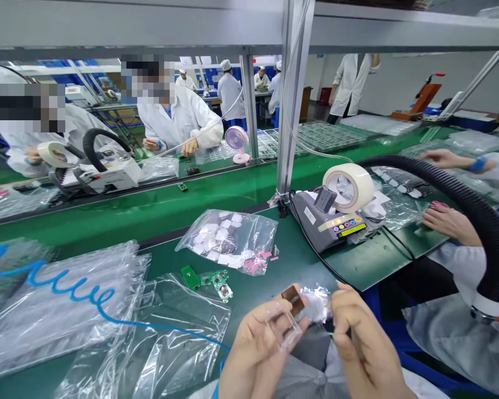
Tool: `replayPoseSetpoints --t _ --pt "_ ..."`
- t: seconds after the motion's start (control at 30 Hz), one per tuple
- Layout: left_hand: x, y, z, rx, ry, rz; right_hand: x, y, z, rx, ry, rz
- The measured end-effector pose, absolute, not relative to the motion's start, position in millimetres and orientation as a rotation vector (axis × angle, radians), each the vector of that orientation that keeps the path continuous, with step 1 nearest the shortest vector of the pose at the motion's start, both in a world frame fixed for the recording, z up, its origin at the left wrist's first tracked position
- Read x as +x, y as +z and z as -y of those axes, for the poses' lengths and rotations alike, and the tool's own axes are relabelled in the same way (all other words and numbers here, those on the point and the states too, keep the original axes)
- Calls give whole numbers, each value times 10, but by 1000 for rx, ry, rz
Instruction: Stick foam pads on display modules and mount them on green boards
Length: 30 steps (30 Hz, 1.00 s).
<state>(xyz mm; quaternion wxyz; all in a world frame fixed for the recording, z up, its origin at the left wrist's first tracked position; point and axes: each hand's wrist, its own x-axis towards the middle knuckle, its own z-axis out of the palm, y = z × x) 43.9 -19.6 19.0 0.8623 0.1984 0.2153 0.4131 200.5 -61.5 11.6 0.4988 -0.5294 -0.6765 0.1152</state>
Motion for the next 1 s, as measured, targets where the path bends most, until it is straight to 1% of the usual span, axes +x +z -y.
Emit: replayPoseSetpoints --t 0.1,0.13,0.23,0.3,0.37,0.43,0.5,0.57,0.67,0.77,0.83,0.87,1.0 --pt "369 186 166 350 911 -421 2122 -161 552 -1482 399 1648" --pt "350 193 165 341 909 -401 2162 -305 497 -1579 393 1695" --pt "315 232 191 331 874 -351 2268 -700 305 -1690 315 1721" --pt "309 262 218 332 843 -345 2325 -764 225 -1704 273 1712" --pt "310 286 240 341 808 -350 2362 -595 217 -1677 262 1719" --pt "315 300 253 367 770 -351 2356 -258 268 -1566 289 1767" --pt "322 307 260 407 758 -356 2300 116 337 -1257 337 1930" --pt "327 307 271 453 756 -361 2211 402 386 -1148 196 2094" --pt "332 304 295 496 740 -385 2098 571 402 -1155 -16 2212" --pt "338 301 303 514 764 -443 2080 530 375 -1156 -76 2196" --pt "346 292 286 529 776 -441 2109 465 344 -1138 23 2132" --pt "350 283 272 530 771 -420 2124 430 327 -1120 138 2066" --pt "366 220 228 468 711 -251 2102 278 283 -900 817 1652"
